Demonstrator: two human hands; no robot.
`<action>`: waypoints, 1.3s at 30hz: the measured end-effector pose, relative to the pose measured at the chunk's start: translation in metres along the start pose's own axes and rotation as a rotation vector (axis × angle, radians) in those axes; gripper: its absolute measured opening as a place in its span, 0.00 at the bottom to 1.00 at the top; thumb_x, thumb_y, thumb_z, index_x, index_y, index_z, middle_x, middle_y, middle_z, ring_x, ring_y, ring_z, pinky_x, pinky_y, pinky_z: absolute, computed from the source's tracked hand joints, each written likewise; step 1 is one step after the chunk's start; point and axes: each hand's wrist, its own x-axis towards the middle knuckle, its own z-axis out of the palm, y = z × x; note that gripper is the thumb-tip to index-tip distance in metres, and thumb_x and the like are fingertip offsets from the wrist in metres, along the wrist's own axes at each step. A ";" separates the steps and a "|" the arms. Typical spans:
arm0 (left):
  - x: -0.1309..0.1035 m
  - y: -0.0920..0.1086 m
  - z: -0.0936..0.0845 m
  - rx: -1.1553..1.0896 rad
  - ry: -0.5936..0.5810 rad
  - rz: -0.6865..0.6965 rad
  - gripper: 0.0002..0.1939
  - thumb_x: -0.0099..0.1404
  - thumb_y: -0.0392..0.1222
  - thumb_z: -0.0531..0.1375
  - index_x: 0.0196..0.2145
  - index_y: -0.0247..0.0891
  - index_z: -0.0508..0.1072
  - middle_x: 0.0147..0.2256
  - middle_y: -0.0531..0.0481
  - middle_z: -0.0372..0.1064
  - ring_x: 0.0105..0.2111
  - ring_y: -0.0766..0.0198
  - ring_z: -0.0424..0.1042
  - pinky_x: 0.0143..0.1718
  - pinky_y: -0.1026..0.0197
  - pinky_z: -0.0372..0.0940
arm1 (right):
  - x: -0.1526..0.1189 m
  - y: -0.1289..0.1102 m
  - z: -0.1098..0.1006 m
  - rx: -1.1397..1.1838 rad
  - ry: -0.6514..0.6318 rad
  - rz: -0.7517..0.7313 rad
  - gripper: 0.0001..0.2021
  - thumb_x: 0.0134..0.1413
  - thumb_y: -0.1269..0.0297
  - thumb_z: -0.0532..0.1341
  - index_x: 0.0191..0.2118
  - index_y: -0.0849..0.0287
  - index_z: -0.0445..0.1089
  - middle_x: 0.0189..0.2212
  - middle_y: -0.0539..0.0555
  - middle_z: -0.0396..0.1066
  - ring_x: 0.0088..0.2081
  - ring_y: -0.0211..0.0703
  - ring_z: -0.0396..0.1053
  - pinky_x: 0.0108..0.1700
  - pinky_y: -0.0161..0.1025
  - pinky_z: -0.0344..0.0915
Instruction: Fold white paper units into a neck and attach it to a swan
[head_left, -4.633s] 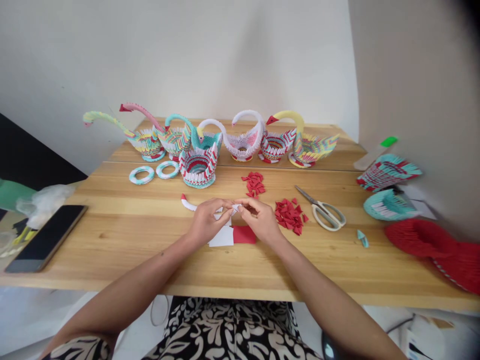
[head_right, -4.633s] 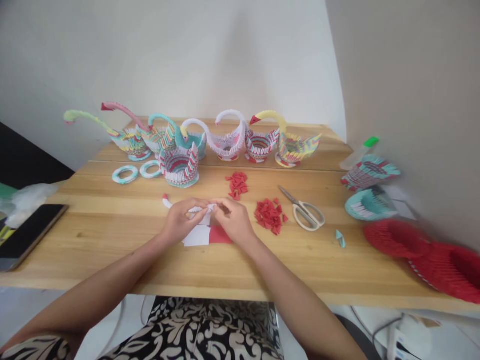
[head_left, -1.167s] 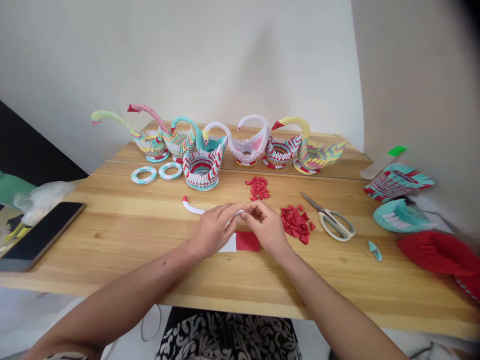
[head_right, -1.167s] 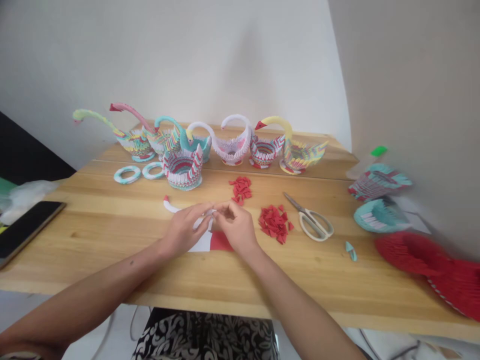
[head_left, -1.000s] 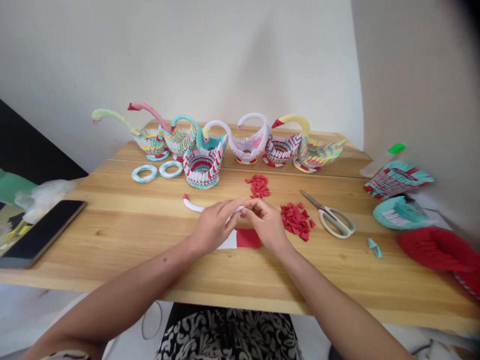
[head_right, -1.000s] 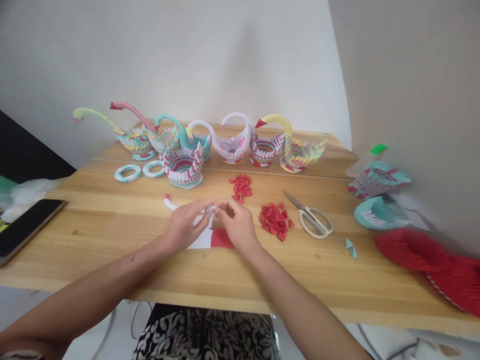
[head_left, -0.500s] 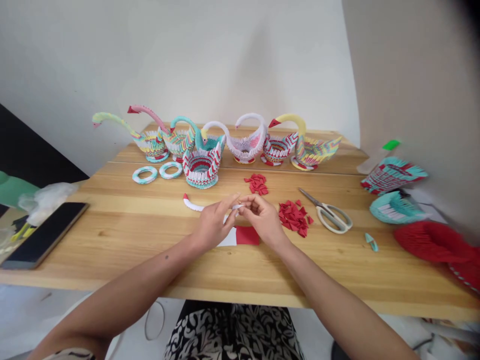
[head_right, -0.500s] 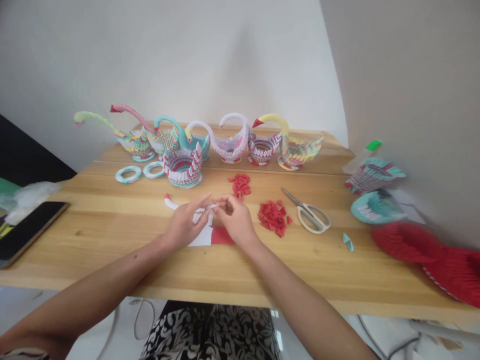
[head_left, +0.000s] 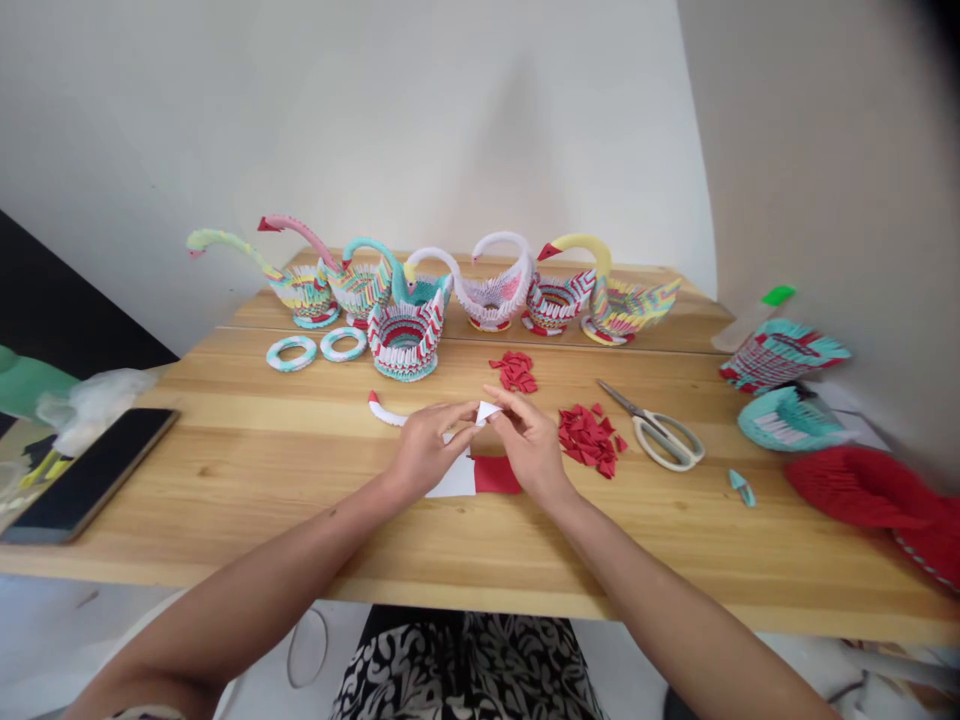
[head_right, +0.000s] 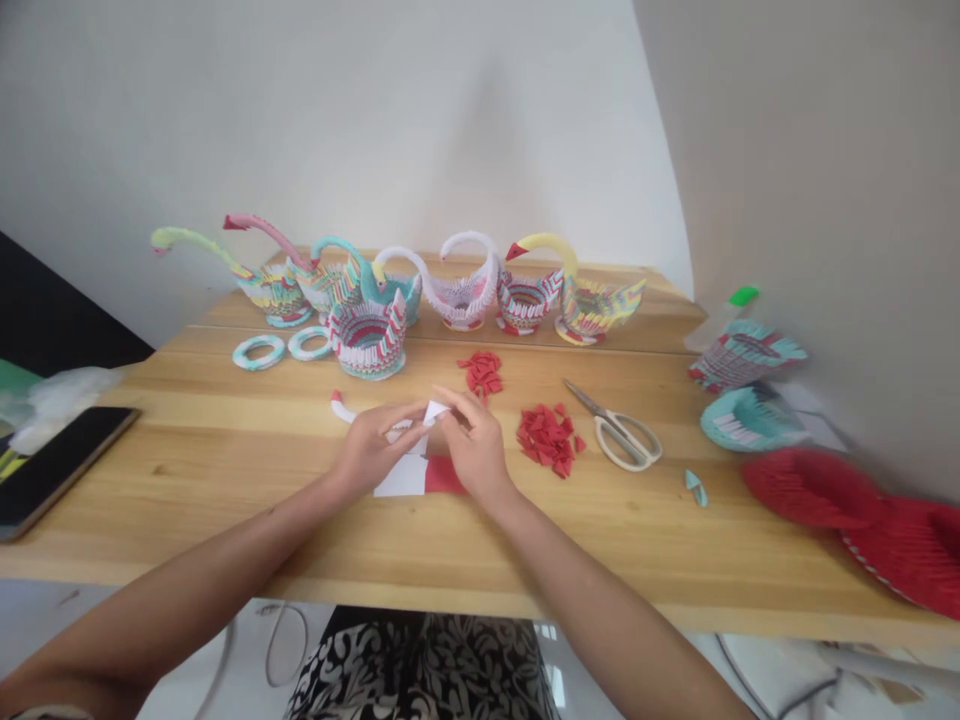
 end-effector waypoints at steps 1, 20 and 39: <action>0.000 0.001 0.000 0.003 0.007 0.005 0.12 0.63 0.37 0.59 0.45 0.38 0.75 0.39 0.46 0.77 0.37 0.58 0.76 0.40 0.59 0.68 | -0.001 0.000 0.001 -0.009 0.001 -0.001 0.16 0.55 0.66 0.57 0.49 0.52 0.72 0.34 0.51 0.70 0.35 0.40 0.67 0.40 0.37 0.64; 0.004 0.008 -0.003 -0.383 0.050 -0.319 0.09 0.60 0.41 0.58 0.26 0.35 0.74 0.25 0.52 0.73 0.26 0.67 0.69 0.29 0.67 0.61 | -0.008 -0.005 0.011 0.074 -0.048 0.131 0.15 0.51 0.60 0.61 0.45 0.57 0.72 0.30 0.50 0.68 0.31 0.38 0.67 0.36 0.36 0.66; 0.004 0.010 -0.006 -0.330 -0.042 -0.279 0.13 0.64 0.43 0.53 0.25 0.35 0.69 0.23 0.53 0.68 0.25 0.68 0.66 0.30 0.66 0.59 | 0.002 -0.003 -0.002 0.274 -0.141 0.274 0.09 0.49 0.58 0.65 0.32 0.58 0.72 0.25 0.48 0.72 0.28 0.36 0.68 0.33 0.34 0.64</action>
